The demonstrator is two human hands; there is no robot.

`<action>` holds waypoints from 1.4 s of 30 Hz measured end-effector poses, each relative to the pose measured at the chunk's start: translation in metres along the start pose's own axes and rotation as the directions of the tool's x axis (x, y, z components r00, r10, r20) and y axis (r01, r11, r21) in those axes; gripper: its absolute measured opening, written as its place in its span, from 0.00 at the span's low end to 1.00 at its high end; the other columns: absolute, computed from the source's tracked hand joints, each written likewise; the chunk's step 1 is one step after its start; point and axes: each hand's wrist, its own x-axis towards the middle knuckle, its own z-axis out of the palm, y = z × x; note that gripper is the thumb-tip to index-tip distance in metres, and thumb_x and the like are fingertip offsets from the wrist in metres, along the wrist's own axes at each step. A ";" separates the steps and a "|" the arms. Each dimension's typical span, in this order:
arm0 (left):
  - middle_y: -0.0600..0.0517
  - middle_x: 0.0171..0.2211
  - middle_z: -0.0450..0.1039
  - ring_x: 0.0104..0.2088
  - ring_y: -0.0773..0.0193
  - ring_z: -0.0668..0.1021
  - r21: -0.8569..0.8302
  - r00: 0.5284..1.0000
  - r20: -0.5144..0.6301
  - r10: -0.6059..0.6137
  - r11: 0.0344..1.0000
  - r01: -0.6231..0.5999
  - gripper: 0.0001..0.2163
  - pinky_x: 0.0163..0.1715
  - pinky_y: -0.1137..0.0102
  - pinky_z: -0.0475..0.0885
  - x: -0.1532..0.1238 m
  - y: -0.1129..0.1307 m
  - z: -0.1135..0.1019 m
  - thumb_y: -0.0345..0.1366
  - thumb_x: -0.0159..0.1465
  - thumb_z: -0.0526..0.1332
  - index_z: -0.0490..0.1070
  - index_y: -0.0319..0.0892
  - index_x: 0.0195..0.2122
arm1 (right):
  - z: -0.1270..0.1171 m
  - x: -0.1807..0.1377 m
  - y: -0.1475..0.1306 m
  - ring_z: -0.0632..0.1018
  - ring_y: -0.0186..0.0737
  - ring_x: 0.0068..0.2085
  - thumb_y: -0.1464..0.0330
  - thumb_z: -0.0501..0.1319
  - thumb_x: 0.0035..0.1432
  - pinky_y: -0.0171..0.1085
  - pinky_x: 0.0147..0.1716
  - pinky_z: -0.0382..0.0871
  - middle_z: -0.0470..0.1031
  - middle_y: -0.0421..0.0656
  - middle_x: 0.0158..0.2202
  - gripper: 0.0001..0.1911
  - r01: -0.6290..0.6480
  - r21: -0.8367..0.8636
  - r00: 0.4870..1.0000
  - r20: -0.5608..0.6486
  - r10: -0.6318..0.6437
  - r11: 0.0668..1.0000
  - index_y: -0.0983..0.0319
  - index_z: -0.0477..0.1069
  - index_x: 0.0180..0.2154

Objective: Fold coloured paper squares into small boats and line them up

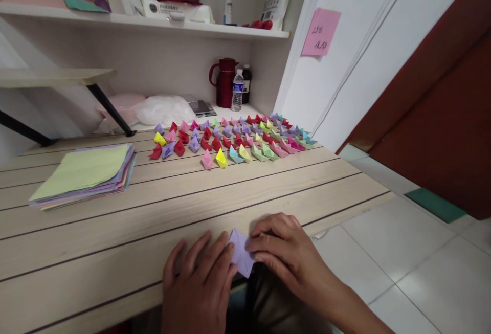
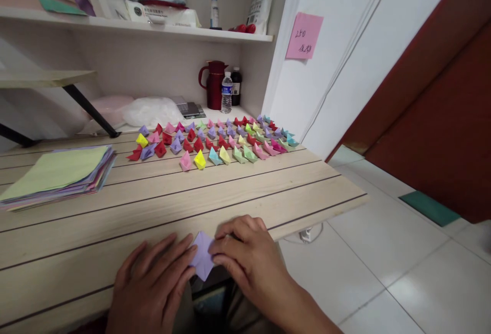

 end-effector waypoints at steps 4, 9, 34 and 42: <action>0.59 0.47 0.81 0.46 0.57 0.78 -0.073 0.997 0.015 -0.079 0.994 0.080 0.10 0.54 0.57 0.58 0.008 0.000 -0.002 0.38 0.63 0.62 0.76 0.53 0.46 | 0.002 0.002 -0.001 0.74 0.42 0.44 0.69 0.58 0.67 0.43 0.45 0.65 0.77 0.41 0.41 0.07 -0.058 0.043 0.998 -0.030 0.060 0.997 0.55 0.75 0.39; 0.59 0.44 0.81 0.45 0.56 0.78 -0.160 0.987 0.045 -0.153 0.974 0.158 0.08 0.52 0.55 0.60 0.014 -0.002 -0.003 0.40 0.62 0.64 0.76 0.54 0.42 | -0.002 0.001 0.001 0.73 0.45 0.48 0.63 0.62 0.65 0.46 0.48 0.64 0.76 0.43 0.47 0.09 -0.039 0.057 0.998 0.054 0.036 0.998 0.54 0.73 0.46; 0.60 0.42 0.82 0.42 0.57 0.78 -0.132 0.993 0.049 -0.109 0.985 0.114 0.07 0.51 0.56 0.60 0.014 -0.010 -0.001 0.43 0.62 0.64 0.77 0.55 0.41 | 0.002 0.007 -0.003 0.75 0.42 0.44 0.68 0.59 0.67 0.44 0.46 0.65 0.78 0.40 0.42 0.07 -0.121 0.100 0.992 -0.014 0.123 0.988 0.53 0.77 0.40; 0.60 0.42 0.82 0.42 0.58 0.78 -0.141 0.991 0.045 -0.128 0.981 0.133 0.07 0.50 0.57 0.62 0.016 -0.010 -0.002 0.41 0.62 0.64 0.78 0.56 0.40 | 0.004 0.007 -0.001 0.76 0.43 0.43 0.70 0.60 0.65 0.43 0.44 0.67 0.79 0.41 0.42 0.07 -0.085 0.068 0.995 -0.038 0.087 0.994 0.54 0.76 0.41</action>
